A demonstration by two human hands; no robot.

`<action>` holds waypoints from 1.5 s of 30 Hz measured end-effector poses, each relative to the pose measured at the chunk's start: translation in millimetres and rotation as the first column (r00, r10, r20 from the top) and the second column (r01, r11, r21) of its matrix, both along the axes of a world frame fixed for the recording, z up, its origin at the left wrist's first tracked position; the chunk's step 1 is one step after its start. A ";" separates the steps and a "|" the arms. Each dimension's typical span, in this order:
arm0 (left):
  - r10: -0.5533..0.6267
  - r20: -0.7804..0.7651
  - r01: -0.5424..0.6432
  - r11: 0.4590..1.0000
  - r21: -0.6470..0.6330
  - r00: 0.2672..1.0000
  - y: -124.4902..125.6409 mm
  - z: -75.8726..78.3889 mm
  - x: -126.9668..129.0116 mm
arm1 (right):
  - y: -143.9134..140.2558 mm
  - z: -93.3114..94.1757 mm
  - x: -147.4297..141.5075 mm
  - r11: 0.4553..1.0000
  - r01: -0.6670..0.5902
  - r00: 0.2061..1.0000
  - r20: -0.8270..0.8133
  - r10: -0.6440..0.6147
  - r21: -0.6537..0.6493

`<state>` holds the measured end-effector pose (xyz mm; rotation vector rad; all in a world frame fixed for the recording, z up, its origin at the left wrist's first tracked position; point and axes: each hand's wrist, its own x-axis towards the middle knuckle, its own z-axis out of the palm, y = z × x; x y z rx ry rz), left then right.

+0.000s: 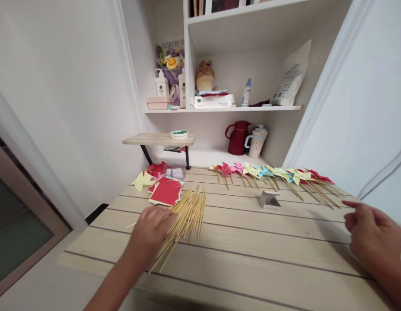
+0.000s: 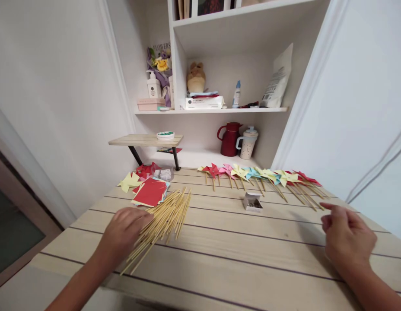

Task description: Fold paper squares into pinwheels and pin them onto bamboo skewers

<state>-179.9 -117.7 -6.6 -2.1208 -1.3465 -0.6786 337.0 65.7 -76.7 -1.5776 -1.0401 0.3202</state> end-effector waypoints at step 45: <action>0.381 0.049 -0.346 0.879 -0.327 0.923 69.5 -43.9 -71.9 | 49.5 49.2 -405.7 0.517 -0.846 0.511 0.084 0.856 -0.129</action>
